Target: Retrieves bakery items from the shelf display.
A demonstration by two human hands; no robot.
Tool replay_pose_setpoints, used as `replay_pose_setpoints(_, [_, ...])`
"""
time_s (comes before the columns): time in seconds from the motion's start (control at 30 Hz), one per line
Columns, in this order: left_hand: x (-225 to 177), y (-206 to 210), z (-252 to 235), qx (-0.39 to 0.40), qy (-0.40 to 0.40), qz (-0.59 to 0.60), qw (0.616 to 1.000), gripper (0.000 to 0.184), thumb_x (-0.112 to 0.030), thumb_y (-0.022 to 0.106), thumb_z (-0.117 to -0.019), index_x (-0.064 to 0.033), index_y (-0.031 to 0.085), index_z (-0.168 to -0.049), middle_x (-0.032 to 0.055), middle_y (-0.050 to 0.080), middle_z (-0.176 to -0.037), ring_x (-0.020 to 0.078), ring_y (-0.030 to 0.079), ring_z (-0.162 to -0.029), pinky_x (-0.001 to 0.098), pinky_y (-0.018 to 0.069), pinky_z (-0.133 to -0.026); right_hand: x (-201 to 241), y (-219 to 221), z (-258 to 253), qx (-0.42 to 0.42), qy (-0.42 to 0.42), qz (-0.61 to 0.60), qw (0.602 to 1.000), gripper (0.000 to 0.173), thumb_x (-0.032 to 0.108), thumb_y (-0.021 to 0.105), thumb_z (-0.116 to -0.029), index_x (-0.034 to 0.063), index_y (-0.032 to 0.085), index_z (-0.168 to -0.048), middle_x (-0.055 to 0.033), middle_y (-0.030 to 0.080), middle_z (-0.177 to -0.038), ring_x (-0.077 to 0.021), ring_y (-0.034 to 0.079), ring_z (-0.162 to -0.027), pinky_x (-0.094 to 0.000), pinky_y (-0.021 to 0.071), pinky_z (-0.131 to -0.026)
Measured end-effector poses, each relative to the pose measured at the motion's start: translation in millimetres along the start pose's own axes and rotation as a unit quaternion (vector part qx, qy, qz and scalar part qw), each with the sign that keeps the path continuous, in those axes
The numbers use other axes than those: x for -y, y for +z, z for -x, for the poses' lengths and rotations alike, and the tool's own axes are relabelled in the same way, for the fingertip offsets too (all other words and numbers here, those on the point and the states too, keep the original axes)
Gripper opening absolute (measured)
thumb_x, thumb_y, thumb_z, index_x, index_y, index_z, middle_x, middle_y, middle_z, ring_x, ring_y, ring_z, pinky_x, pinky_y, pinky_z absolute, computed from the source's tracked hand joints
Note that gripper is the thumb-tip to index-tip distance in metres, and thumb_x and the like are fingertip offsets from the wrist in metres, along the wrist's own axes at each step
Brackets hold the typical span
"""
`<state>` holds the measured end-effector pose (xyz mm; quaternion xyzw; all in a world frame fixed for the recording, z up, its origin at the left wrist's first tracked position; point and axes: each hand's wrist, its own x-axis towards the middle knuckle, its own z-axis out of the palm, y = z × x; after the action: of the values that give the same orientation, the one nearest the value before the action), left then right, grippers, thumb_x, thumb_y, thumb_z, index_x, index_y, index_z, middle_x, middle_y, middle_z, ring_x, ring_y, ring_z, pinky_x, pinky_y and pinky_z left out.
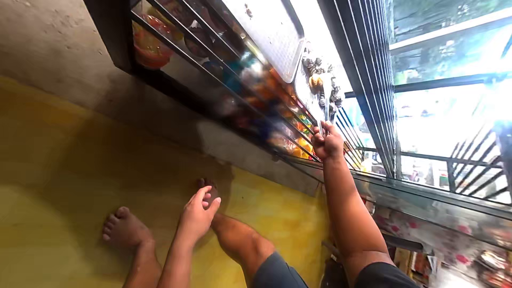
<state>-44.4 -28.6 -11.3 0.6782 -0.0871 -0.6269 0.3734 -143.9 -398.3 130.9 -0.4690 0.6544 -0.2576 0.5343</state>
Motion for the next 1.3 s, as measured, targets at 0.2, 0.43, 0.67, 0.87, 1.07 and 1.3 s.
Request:
replay_pose_setpoints(0.2, [-4.1, 12.5, -2.1, 0.023, 0.000, -0.009, 1.000, 0.050, -0.027, 0.066, -0.1005, -0.0076, 0.053, -0.145, 0.0167, 0.063, -0.133, 0.0283, 0.065, -0.115, 0.0459, 0.0520, -0.099, 0.1, 23.9, -48.2, -0.004, 0.014, -0.009, 1.000, 0.021, 0.027, 0.036, -0.1095, 0.0149, 0.051, -0.103, 0.0040, 0.052, -0.068, -0.0014, 0.040, -0.045, -0.0148, 0.0365, -0.042])
replay_pose_setpoints(0.43, [-1.7, 13.9, -2.6, 0.022, 0.003, -0.010, 1.000, 0.053, -0.028, 0.066, -0.0998, -0.0077, 0.052, -0.147, 0.0166, 0.063, -0.133, 0.0292, 0.065, -0.115, 0.0467, 0.0522, -0.099, 12.8, 32.7, -51.6, 0.036, 0.052, -0.021, 0.998, 0.023, 0.033, 0.033, -0.1097, 0.0185, 0.046, -0.098, 0.0042, 0.049, -0.065, -0.0019, 0.038, -0.043, -0.0151, 0.0358, -0.040])
replay_pose_setpoints(0.67, [-4.3, 11.8, -2.5, 0.020, 0.001, -0.002, 1.000, 0.052, -0.027, 0.065, -0.1001, -0.0078, 0.052, -0.146, 0.0163, 0.063, -0.133, 0.0285, 0.065, -0.114, 0.0458, 0.0524, -0.098, 22.2, 10.0, -27.1, 0.046, 0.064, 0.048, 0.996, 0.034, 0.036, 0.029, -0.1097, 0.0125, 0.051, -0.118, 0.0025, 0.054, -0.067, -0.0022, 0.043, -0.044, -0.0151, 0.0391, -0.043])
replay_pose_setpoints(0.87, [-4.3, 10.0, -2.7, 0.018, 0.001, 0.008, 1.000, 0.051, -0.027, 0.066, -0.1003, -0.0075, 0.052, -0.146, 0.0160, 0.063, -0.133, 0.0274, 0.065, -0.113, 0.0445, 0.0526, -0.098, 22.8, 10.1, -17.4, -0.065, -0.006, 0.147, 0.987, 0.032, 0.033, 0.040, -0.1092, 0.0090, 0.054, -0.124, -0.0008, 0.061, -0.075, -0.0029, 0.044, -0.043, -0.0169, 0.0375, -0.039])
replay_pose_setpoints(1.07, [-4.8, 10.0, -2.5, 0.015, 0.004, 0.010, 1.000, 0.051, -0.027, 0.066, -0.1001, -0.0078, 0.053, -0.145, 0.0154, 0.063, -0.131, 0.0269, 0.065, -0.112, 0.0438, 0.0528, -0.097, 29.0, 34.7, -35.1, -0.082, -0.020, 0.220, 0.972, 0.026, 0.035, 0.045, -0.1069, 0.0114, 0.056, -0.103, -0.0002, 0.059, -0.073, -0.0053, 0.045, -0.045, -0.0211, 0.0411, -0.042])
replay_pose_setpoints(1.3, [-8.2, 5.3, -5.7, 0.013, -0.003, 0.046, 0.999, 0.051, -0.027, 0.065, -0.1005, -0.0076, 0.052, -0.146, 0.0159, 0.063, -0.133, 0.0276, 0.065, -0.113, 0.0447, 0.0525, -0.098, 29.6, 44.9, 31.5, -0.025, -0.072, 0.151, 0.986, 0.032, 0.031, 0.039, -0.1111, 0.0066, 0.058, -0.115, -0.0012, 0.060, -0.071, -0.0048, 0.044, -0.044, -0.0194, 0.0399, -0.042])
